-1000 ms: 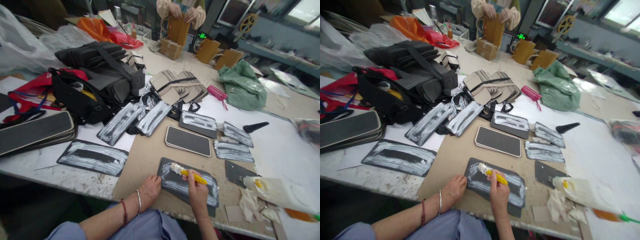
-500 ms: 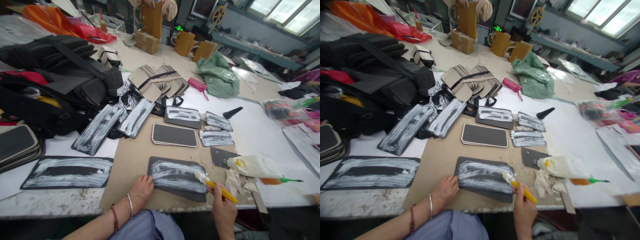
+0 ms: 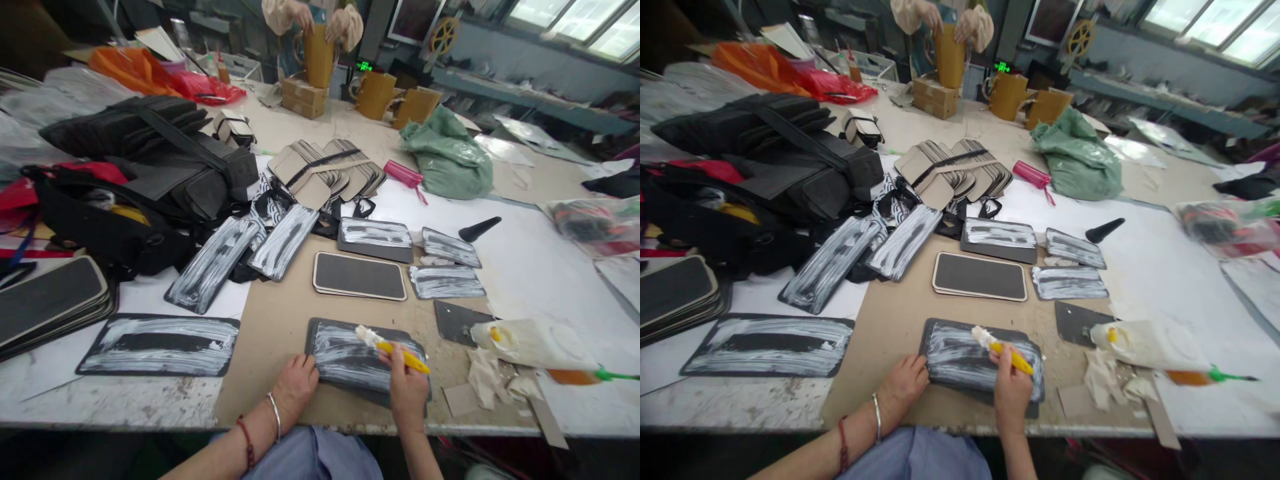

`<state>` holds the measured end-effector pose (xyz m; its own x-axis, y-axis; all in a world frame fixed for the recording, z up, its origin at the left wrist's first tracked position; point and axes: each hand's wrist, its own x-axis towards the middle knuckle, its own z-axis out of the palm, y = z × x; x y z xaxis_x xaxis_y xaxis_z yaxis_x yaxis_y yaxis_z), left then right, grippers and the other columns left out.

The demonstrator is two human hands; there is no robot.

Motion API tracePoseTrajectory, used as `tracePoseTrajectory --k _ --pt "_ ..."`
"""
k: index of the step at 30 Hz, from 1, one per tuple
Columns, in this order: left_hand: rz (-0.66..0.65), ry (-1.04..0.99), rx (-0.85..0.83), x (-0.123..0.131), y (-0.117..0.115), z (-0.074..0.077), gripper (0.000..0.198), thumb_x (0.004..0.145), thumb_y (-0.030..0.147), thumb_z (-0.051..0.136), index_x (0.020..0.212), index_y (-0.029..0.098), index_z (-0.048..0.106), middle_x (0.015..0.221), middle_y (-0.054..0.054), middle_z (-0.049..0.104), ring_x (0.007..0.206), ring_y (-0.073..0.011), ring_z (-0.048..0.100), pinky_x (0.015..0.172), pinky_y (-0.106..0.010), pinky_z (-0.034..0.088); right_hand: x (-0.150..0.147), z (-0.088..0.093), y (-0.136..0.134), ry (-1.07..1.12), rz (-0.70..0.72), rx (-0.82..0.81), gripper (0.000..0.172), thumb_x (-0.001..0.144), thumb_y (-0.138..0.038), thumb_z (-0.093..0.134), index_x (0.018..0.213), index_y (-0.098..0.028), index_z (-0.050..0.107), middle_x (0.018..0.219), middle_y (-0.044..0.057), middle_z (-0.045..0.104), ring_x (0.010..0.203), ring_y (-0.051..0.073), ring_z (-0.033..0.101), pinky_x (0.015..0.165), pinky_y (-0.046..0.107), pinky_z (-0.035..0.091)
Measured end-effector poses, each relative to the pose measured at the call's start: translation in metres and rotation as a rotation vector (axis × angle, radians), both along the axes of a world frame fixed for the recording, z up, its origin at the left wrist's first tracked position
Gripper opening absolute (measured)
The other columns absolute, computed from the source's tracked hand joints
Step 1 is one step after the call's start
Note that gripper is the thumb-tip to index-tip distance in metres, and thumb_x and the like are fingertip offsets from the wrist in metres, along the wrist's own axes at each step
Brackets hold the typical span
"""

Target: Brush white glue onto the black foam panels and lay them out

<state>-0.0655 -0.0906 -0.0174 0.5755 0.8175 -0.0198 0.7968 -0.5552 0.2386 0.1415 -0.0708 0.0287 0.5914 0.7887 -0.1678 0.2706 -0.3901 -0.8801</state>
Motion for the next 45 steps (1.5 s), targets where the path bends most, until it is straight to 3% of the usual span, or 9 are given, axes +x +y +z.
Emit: tracePoseTrajectory --k 4,9,14,17,21,25,31,38,45 --pt "-0.002 0.005 -0.012 -0.002 0.001 0.005 0.009 0.079 0.009 0.053 0.073 0.014 0.057 0.077 -0.006 0.055 0.075 -0.0197 0.050 0.066 -0.033 0.043 0.010 0.012 -0.023 0.083 -0.052 -0.029 0.047 0.071 -0.057 0.053 0.088 -0.013 0.060 0.069 0.007 0.067 0.066 0.022 0.065 0.069 0.037 0.053" --pt "-0.031 -0.013 -0.005 -0.005 0.001 0.004 0.012 0.081 0.009 0.048 0.075 0.015 0.057 0.077 -0.005 0.055 0.074 -0.0195 0.050 0.066 -0.033 0.043 -0.015 -0.002 -0.037 0.264 0.083 -0.050 0.043 0.071 -0.054 0.055 0.085 -0.014 0.062 0.078 0.008 0.068 0.066 0.022 0.065 0.063 0.035 0.054" --pt "-0.008 0.001 -0.013 -0.004 0.000 0.003 0.012 0.080 0.009 0.049 0.075 0.016 0.058 0.079 -0.006 0.056 0.075 -0.0202 0.052 0.067 -0.034 0.046 0.068 -0.007 -0.053 -0.188 -0.138 -0.114 0.048 0.074 -0.058 0.047 0.088 -0.013 0.061 0.067 0.007 0.068 0.070 0.024 0.065 0.069 0.035 0.050" --pt "0.027 -0.035 -0.025 -0.003 -0.003 0.003 0.012 0.078 0.008 0.049 0.077 0.014 0.059 0.084 -0.008 0.058 0.077 -0.0216 0.053 0.070 -0.037 0.048 0.100 0.003 -0.060 -0.505 -0.144 -0.123 0.049 0.078 -0.057 0.041 0.086 -0.014 0.063 0.065 0.008 0.067 0.073 0.025 0.063 0.069 0.034 0.047" --pt "0.186 -0.198 -0.086 -0.002 -0.007 0.006 0.013 0.079 0.010 0.046 0.080 0.014 0.059 0.092 -0.010 0.058 0.083 -0.0221 0.054 0.075 -0.039 0.049 0.079 0.013 -0.059 -0.722 0.096 0.089 0.039 0.085 -0.047 0.039 0.086 -0.015 0.061 0.078 0.010 0.065 0.078 0.021 0.061 0.073 0.033 0.046" --pt "0.423 -0.443 -0.166 0.002 -0.006 0.006 0.022 0.082 0.016 0.039 0.095 0.015 0.057 0.094 -0.010 0.057 0.089 -0.0208 0.055 0.081 -0.038 0.048 0.049 0.007 -0.060 -0.786 0.351 0.239 0.026 0.088 -0.037 0.041 0.095 -0.018 0.058 0.087 0.008 0.062 0.083 0.018 0.059 0.077 0.033 0.047" --pt "0.641 -0.460 -0.330 0.013 0.014 0.001 0.039 0.079 0.016 0.037 0.114 0.010 0.051 0.093 -0.013 0.055 0.090 -0.0221 0.055 0.079 -0.037 0.049 0.049 -0.010 -0.067 -0.847 0.470 0.304 0.026 0.088 -0.036 0.041 0.100 -0.018 0.057 0.090 0.009 0.062 0.081 0.018 0.061 0.073 0.030 0.049" --pt "0.643 -0.313 -0.456 0.015 0.043 0.007 0.052 0.079 0.014 0.036 0.132 0.013 0.036 0.093 -0.011 0.053 0.080 -0.0188 0.055 0.078 -0.034 0.046 0.056 -0.012 -0.065 -0.824 0.490 0.336 0.028 0.088 -0.038 0.040 0.100 -0.018 0.057 0.089 0.009 0.062 0.080 0.018 0.061 0.070 0.029 0.052" --pt "0.557 -0.406 -0.361 0.016 0.058 0.014 0.035 0.077 0.018 0.040 0.106 0.015 0.058 0.085 -0.008 0.055 0.079 -0.0187 0.055 0.077 -0.034 0.046 0.054 -0.010 -0.069 -0.839 0.469 0.323 0.028 0.088 -0.035 0.039 0.100 -0.018 0.058 0.090 0.010 0.062 0.081 0.018 0.062 0.070 0.029 0.053"
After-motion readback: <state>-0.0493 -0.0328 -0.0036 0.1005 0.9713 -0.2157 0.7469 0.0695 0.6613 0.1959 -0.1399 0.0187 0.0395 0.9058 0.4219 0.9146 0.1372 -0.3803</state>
